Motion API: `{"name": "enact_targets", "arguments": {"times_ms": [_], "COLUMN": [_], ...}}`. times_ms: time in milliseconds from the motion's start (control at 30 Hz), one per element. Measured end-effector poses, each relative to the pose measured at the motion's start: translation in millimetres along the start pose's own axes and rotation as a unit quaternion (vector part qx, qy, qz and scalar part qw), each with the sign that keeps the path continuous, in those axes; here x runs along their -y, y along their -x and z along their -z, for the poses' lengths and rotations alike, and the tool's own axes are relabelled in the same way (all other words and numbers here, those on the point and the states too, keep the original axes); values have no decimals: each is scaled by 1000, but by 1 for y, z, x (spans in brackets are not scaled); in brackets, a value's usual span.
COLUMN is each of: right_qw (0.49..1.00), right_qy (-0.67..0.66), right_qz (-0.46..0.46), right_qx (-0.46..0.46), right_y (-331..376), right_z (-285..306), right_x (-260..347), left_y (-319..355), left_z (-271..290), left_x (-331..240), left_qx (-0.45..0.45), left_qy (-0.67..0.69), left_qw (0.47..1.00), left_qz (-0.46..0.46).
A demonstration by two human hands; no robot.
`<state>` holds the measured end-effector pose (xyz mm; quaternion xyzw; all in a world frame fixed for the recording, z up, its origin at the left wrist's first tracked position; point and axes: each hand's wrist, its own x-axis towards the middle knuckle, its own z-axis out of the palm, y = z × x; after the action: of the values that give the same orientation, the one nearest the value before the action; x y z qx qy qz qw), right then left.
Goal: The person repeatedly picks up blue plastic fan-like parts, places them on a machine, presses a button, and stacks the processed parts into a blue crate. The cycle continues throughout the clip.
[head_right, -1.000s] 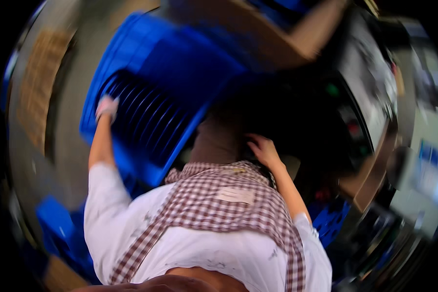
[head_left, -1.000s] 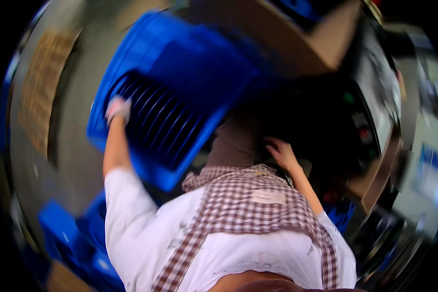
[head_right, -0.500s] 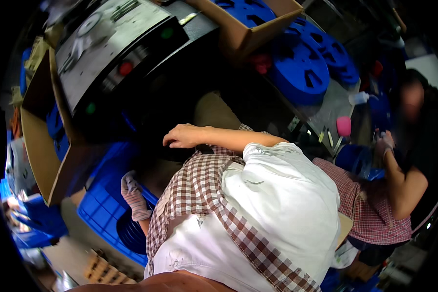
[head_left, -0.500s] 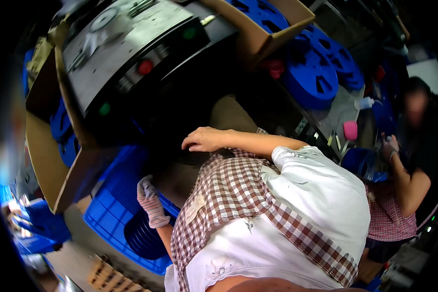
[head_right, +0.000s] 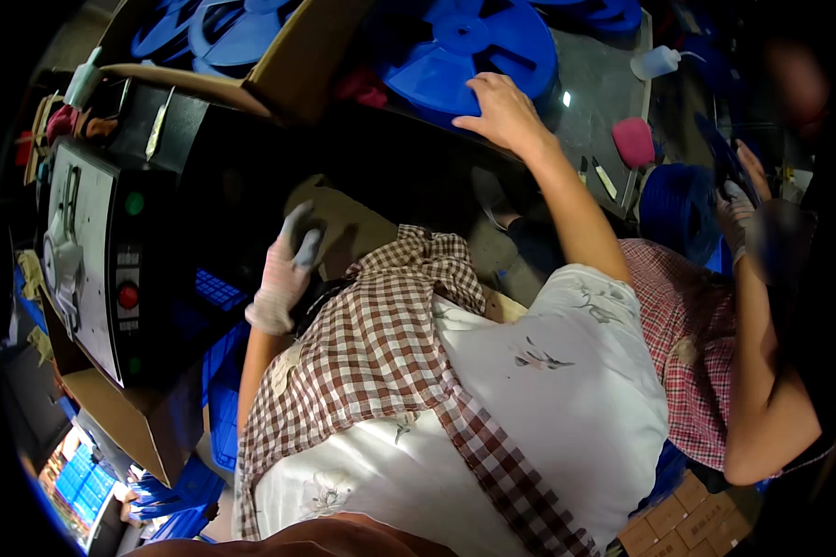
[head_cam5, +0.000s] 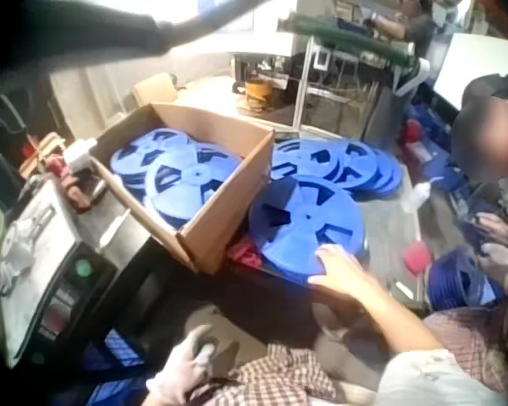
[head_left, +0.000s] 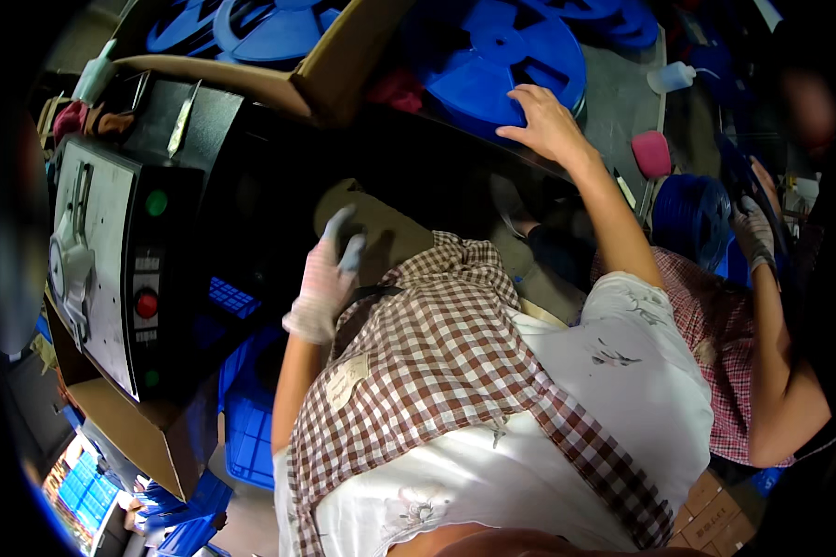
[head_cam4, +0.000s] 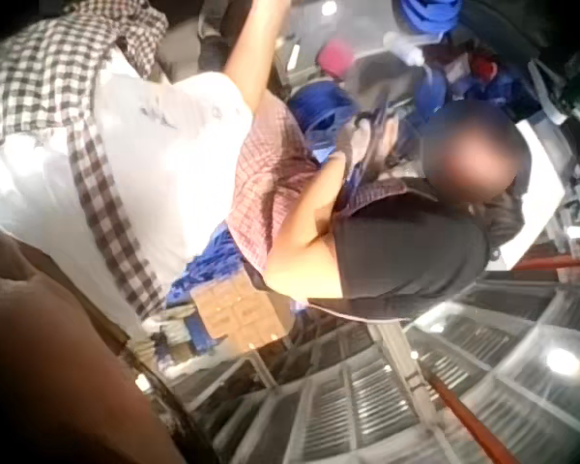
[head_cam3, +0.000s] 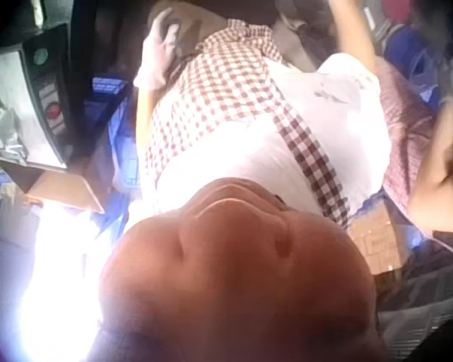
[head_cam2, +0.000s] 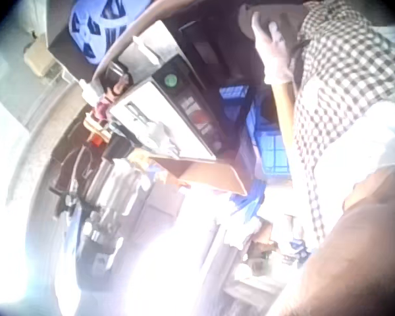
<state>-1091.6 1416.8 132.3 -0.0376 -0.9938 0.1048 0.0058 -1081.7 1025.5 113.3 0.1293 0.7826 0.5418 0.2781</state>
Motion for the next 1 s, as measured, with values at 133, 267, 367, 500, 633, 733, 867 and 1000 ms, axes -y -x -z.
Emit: {"name": "enact_targets", "arguments": {"times_ms": [133,267,367,500,633,733,867,1000], "right_qw": [998,987,983,972,969,967,989,992], "right_qy": [37,105,129,133,156,131,6,-73], "right_qz": [29,21,93,73,64,74,97,21], "right_qx": [51,120,87,179,180,207,107,101], "right_y": [-11,-29,-30,-43,-45,-50,-46,-41], "right_z": [2,30,11,-4,-12,0,10,41], "right_x": [-55,-70,-88,-93,-95,-82,-52,0], "left_y": [-109,-186,-227,-234,-217,-208,-170,-147], "left_z": [-15,-39,-57,-58,-49,-44,-22,-16], "left_x": [-48,-114,-114,-117,-105,-66,-70,-95], "left_qx": [30,-1,-10,13,14,25,61,34], "left_qy": [-134,-198,-197,-174,-108,54,198,277], "left_qw": [990,976,977,984,993,998,978,952], "left_qz": [8,95,88,40,49,-13,27,126]}}
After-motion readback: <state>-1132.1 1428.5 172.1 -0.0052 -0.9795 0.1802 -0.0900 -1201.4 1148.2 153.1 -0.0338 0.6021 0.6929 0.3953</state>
